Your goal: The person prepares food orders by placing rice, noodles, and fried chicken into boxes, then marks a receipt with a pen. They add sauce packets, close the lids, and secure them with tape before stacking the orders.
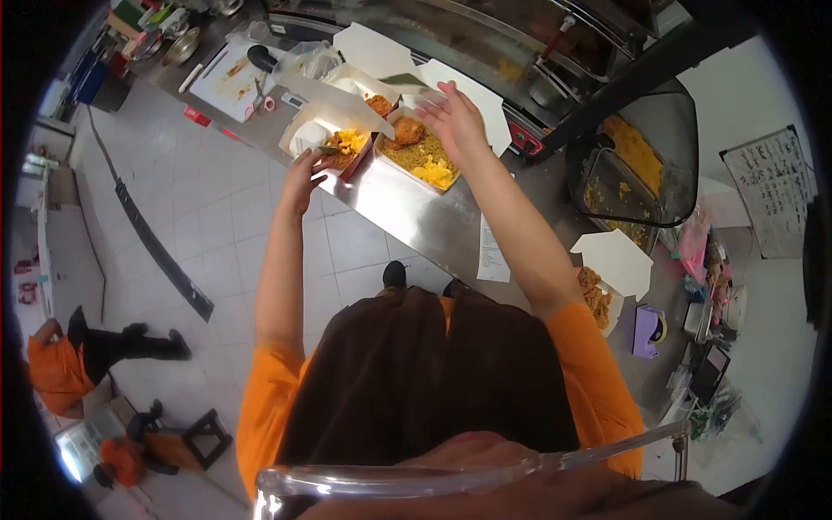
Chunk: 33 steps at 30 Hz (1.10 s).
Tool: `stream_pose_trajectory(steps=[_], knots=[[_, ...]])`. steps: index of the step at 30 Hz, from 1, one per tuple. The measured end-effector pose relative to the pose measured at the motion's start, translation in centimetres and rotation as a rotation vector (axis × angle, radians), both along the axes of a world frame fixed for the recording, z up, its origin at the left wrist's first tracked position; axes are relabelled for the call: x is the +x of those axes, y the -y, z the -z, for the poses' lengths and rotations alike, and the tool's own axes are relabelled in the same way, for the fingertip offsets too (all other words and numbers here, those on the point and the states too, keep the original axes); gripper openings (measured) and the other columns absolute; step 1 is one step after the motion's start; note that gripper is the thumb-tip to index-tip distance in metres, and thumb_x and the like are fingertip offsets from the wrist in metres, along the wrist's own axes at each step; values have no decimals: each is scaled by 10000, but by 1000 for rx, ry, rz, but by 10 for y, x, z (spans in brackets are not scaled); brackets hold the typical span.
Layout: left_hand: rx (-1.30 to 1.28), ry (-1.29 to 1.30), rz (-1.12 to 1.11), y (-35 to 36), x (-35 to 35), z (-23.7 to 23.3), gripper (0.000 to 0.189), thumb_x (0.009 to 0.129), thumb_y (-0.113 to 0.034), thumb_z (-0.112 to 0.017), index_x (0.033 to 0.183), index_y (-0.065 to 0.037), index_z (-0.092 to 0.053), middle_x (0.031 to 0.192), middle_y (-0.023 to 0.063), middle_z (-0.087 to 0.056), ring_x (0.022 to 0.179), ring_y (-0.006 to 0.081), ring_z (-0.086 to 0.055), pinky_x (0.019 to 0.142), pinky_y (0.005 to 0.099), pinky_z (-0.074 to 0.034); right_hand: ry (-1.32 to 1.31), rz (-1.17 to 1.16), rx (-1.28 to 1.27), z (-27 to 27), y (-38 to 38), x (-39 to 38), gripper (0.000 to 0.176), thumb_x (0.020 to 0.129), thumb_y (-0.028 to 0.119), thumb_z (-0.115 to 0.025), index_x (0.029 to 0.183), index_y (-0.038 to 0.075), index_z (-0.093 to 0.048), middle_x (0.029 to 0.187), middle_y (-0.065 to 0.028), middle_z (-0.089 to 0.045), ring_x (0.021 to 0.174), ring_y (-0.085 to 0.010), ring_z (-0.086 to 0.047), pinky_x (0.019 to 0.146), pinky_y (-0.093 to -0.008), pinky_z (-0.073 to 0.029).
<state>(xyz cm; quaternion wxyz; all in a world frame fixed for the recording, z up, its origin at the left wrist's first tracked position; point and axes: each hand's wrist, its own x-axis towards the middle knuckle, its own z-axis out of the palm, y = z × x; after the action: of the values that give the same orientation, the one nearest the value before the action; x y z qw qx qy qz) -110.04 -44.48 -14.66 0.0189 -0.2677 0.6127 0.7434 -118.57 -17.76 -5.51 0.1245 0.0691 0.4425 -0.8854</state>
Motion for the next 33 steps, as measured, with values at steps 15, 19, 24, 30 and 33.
stream_pose_trajectory(steps=[15,19,24,30,33], knots=[[-183,111,-131,-86,125,59,245,880,-181,-517,1102,-82,-547,1113,35,-580,979,167,-552,828,327,-422,-400,943,607,-51,-466,169,162,897,120,-551,1005,1,-571,789,-50,-592,694,-117,-569,618,-242,-490],[-228,73,-107,-144,105,40,255,879,-177,-509,1107,-68,-547,1124,48,-575,990,169,-550,843,327,-421,-186,1068,853,-21,-624,128,157,882,93,-539,993,3,-604,811,-49,-601,672,-117,-563,614,-236,-481],[-306,2,44,-217,104,2,243,878,-141,-516,1100,-50,-554,1089,44,-585,960,141,-549,826,276,-418,145,623,1417,75,-781,27,223,858,187,-557,990,17,-614,816,-64,-618,665,-149,-581,586,-262,-484],[-382,106,-5,-246,144,-18,204,864,-99,-534,1057,-43,-567,1045,31,-600,927,111,-542,794,252,-414,355,334,1318,158,-863,-38,324,804,200,-590,1057,-2,-591,860,-100,-627,674,-194,-593,564,-280,-475],[-414,173,19,-248,162,-2,194,864,-90,-541,1051,-43,-565,1048,34,-598,928,117,-546,801,255,-416,312,207,1700,136,-851,-31,310,826,172,-545,1075,-7,-585,864,-103,-625,704,-193,-595,600,-287,-480]])
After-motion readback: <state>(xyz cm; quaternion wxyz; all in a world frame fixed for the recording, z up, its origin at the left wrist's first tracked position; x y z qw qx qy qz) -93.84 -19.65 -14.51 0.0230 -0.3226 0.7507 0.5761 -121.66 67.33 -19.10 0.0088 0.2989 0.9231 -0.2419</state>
